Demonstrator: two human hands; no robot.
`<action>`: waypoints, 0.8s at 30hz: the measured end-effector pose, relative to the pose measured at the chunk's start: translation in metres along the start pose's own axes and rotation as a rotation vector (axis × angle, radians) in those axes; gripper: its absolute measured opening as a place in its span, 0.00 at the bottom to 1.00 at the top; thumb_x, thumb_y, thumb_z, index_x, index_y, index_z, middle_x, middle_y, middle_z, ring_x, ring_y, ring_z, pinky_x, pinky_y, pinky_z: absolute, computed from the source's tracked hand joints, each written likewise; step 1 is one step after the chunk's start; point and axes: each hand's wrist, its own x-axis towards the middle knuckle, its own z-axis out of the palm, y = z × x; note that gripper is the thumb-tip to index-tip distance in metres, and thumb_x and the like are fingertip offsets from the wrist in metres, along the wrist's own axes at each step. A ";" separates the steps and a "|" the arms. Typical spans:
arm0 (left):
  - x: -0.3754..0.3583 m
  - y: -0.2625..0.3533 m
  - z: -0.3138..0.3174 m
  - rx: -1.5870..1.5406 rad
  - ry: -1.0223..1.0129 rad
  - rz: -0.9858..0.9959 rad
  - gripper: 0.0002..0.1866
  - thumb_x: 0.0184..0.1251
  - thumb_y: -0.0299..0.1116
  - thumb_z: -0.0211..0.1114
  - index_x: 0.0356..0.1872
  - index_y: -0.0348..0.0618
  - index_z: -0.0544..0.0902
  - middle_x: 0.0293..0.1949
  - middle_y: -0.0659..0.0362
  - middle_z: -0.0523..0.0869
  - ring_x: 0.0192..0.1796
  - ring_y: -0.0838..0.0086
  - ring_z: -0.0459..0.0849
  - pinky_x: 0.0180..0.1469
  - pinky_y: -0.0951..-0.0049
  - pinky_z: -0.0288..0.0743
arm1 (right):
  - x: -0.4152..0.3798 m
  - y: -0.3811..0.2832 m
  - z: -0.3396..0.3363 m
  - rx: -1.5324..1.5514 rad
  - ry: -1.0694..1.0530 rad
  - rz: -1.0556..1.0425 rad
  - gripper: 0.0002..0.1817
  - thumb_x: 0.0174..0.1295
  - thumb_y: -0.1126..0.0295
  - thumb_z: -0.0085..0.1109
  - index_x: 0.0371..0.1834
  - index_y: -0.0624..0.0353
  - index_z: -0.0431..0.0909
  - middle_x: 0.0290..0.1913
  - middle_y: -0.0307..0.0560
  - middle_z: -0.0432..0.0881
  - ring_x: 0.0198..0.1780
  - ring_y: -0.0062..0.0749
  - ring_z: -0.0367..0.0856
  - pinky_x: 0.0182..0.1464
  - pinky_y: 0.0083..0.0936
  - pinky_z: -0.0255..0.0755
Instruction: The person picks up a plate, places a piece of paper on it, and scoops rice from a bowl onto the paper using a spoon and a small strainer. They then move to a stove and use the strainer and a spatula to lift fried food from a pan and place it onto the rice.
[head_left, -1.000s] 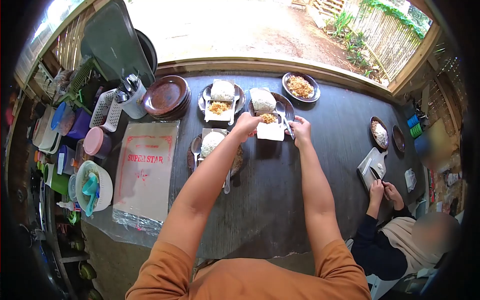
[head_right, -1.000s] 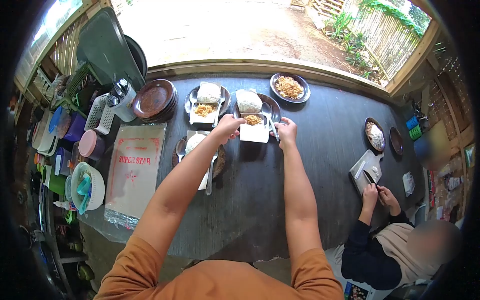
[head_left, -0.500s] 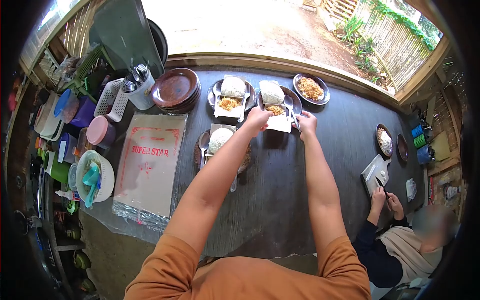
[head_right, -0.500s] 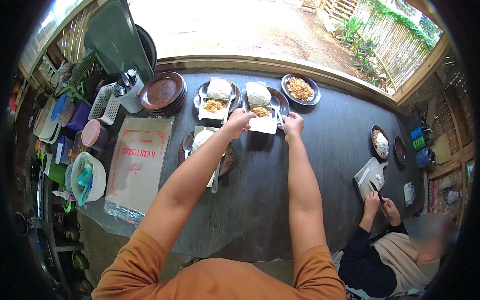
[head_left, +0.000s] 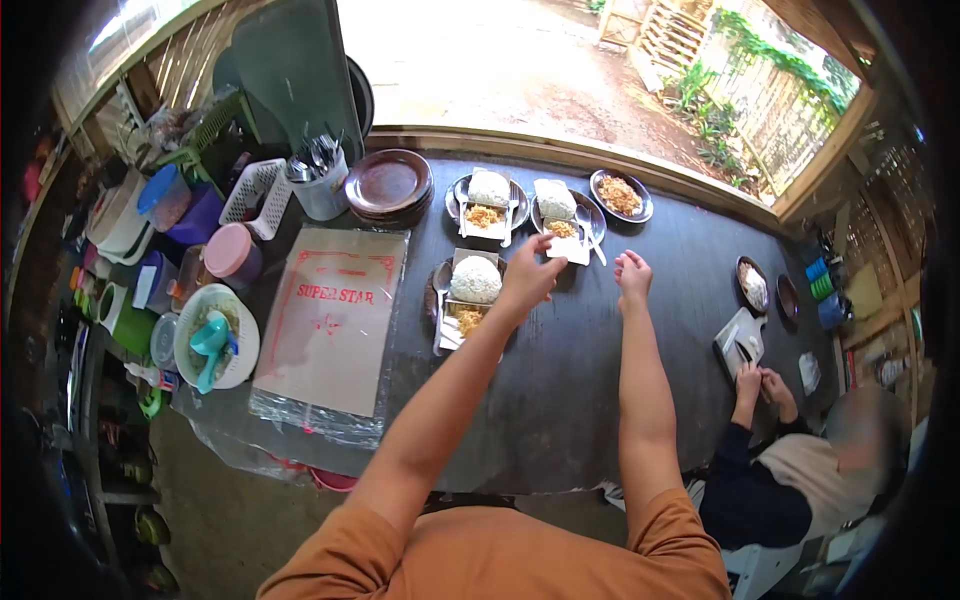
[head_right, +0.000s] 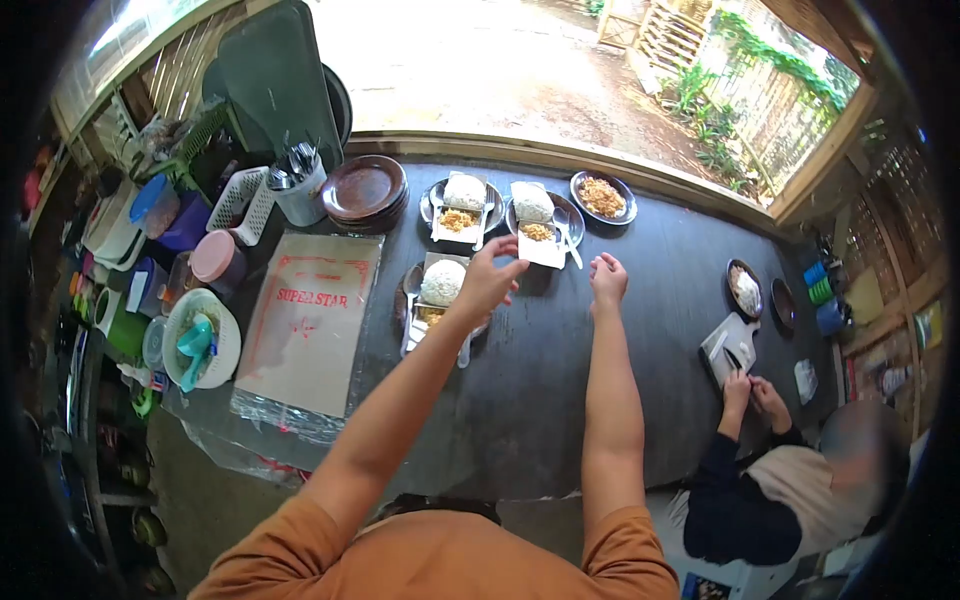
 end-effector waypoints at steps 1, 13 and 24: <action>-0.028 0.005 -0.010 0.002 -0.061 0.083 0.20 0.63 0.34 0.66 0.55 0.42 0.79 0.40 0.60 0.85 0.25 0.80 0.79 0.24 0.73 0.75 | -0.027 -0.002 -0.012 0.011 0.018 0.005 0.16 0.66 0.70 0.58 0.56 0.61 0.76 0.39 0.41 0.84 0.32 0.22 0.79 0.31 0.18 0.72; -0.378 -0.068 -0.230 0.291 -0.652 -0.379 0.14 0.70 0.39 0.65 0.45 0.38 0.84 0.37 0.60 0.87 0.39 0.81 0.80 0.43 0.75 0.75 | -0.489 0.061 -0.111 -0.021 -0.291 0.129 0.07 0.66 0.74 0.57 0.43 0.64 0.82 0.26 0.39 0.81 0.26 0.17 0.77 0.26 0.16 0.70; -0.785 -0.405 -0.451 -0.332 1.174 -1.146 0.12 0.69 0.33 0.57 0.51 0.44 0.78 0.36 0.57 0.81 0.28 0.68 0.79 0.26 0.66 0.72 | -0.585 0.436 -0.245 -0.615 -0.523 1.101 0.10 0.70 0.61 0.49 0.36 0.53 0.75 0.28 0.40 0.80 0.27 0.31 0.80 0.32 0.31 0.76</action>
